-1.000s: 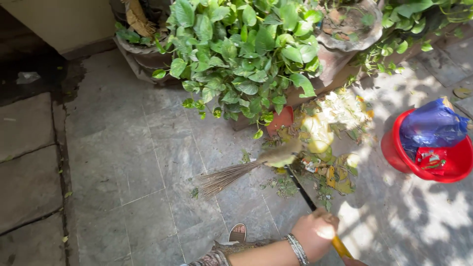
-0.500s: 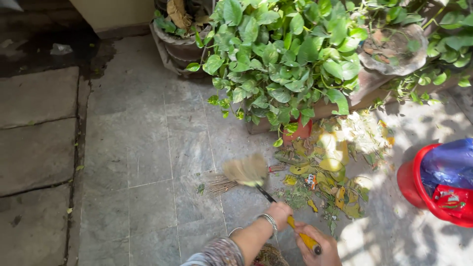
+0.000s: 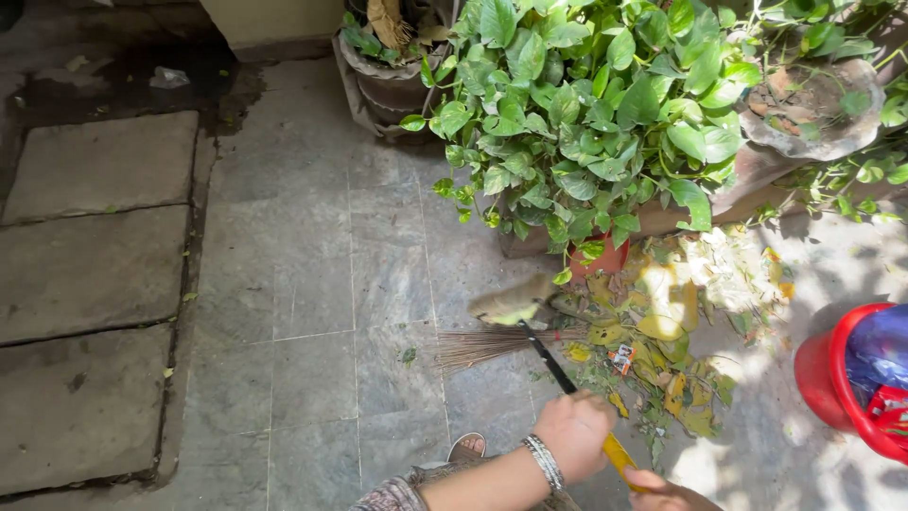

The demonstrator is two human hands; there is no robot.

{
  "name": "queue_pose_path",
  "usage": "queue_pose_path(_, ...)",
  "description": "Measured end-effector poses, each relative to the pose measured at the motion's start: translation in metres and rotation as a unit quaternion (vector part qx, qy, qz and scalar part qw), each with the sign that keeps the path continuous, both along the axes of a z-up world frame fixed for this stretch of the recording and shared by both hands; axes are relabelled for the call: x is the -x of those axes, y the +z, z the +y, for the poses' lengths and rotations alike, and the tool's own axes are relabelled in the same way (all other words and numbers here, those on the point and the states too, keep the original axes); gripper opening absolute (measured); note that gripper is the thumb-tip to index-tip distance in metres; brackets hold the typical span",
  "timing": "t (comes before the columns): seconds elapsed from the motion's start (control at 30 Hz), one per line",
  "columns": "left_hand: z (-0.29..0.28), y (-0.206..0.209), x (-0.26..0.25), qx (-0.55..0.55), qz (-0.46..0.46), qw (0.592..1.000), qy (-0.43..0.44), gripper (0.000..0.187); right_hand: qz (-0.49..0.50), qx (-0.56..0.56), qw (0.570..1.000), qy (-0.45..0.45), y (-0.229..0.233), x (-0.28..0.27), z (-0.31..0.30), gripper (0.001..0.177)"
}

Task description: Sweep dry leaves and debris from a tiled outdoor floor into a pile and toward a bucket.

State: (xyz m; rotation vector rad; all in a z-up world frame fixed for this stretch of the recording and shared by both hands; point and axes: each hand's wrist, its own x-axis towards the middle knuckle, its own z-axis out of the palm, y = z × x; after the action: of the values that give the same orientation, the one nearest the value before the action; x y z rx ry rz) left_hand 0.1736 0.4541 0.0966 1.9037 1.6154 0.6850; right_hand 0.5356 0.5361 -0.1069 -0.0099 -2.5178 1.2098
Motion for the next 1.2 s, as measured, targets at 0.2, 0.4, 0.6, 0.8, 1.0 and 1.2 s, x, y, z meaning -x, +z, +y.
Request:
queue_pose_path(0.2, -0.012, -0.031, 0.035, 0.005, 0.046, 0.994, 0.101, 0.019, -0.062, 0.031, 0.951, -0.302, 0.230, 0.191, -0.056, 0.016)
queue_pose_path(0.4, -0.046, -0.070, 0.060, 0.105, 0.059, 0.978, 0.168, 0.013, -0.064, 0.096, 0.975, -0.189, 0.223, 0.229, -0.049, 0.019)
queue_pose_path(0.6, -0.060, -0.123, 0.064, 0.145, 0.018, 0.967, 0.207, 0.017, -0.111, 0.175, 0.968, -0.144, 0.197, 0.258, -0.060, 0.018)
queue_pose_path(0.8, -0.013, -0.144, 0.053, 0.155, 0.025, 0.979, 0.127, 0.020, -0.089, 0.149, 0.944, -0.281, 0.201, 0.238, -0.070, 0.018)
queue_pose_path(1.0, 0.045, -0.173, 0.011, 0.145, 0.127, 0.977, -0.088, 0.020, -0.077, 0.130, 0.870, -0.470, 0.178, 0.203, -0.086, 0.021)
queue_pose_path(1.2, 0.049, -0.085, -0.057, 0.038, 0.087, 0.973, -0.212, 0.018, -0.041, 0.100, 0.817, -0.566, 0.207, 0.127, -0.113, 0.021)
